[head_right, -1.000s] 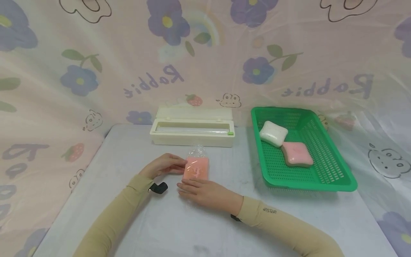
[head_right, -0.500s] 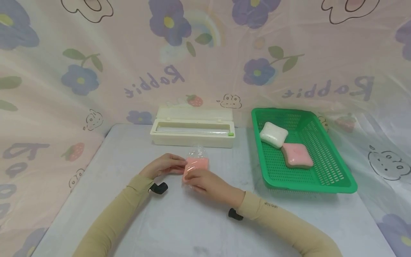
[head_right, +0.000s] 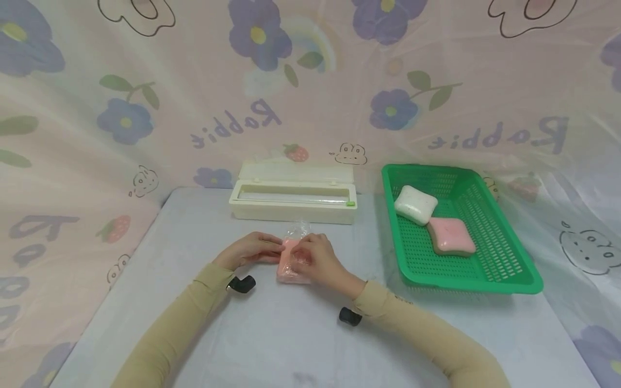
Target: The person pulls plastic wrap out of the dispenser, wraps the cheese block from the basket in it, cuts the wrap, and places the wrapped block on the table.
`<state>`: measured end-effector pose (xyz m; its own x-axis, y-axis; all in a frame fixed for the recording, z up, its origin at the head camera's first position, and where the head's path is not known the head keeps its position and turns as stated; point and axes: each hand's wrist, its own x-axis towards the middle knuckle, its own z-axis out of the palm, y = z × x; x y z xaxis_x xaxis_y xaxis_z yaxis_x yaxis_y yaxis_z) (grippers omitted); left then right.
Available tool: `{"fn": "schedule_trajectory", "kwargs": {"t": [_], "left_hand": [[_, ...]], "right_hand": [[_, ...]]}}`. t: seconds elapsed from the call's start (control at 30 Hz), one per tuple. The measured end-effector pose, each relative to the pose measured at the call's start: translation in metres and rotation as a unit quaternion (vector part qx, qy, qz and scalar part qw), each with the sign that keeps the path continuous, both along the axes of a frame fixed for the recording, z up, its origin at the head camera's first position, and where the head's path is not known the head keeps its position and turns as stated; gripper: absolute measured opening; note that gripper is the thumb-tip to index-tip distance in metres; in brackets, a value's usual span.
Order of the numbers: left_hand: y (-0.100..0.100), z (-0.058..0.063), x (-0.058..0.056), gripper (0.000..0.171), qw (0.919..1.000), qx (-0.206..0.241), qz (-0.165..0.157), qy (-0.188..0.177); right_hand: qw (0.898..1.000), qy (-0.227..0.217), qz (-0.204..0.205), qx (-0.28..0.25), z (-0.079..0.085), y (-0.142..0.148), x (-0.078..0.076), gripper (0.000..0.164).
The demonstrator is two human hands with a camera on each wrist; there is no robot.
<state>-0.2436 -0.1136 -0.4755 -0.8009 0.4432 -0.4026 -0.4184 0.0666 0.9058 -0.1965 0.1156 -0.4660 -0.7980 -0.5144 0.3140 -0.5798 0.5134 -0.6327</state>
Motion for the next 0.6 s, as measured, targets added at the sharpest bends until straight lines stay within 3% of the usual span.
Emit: {"fn": "schedule_trajectory", "kwargs": {"t": [0.2,0.37,0.5,0.6], "left_hand": [[0.001,-0.002,0.0,0.034,1.0,-0.005,0.007,0.003],[0.002,-0.003,0.001,0.035,1.0,0.002,0.003,0.001],[0.001,-0.002,0.002,0.034,1.0,0.0,0.004,0.0],[0.001,0.0,0.002,0.034,1.0,-0.004,0.007,0.003]], "right_hand": [[0.999,-0.019,-0.038,0.021,-0.008,0.003,-0.011,0.043],[0.999,-0.013,-0.012,0.034,-0.006,0.01,-0.011,0.04],[0.995,0.061,0.03,0.07,0.005,0.02,0.0,0.047],[0.979,0.148,0.07,0.118,0.012,0.028,0.01,0.06]]}}
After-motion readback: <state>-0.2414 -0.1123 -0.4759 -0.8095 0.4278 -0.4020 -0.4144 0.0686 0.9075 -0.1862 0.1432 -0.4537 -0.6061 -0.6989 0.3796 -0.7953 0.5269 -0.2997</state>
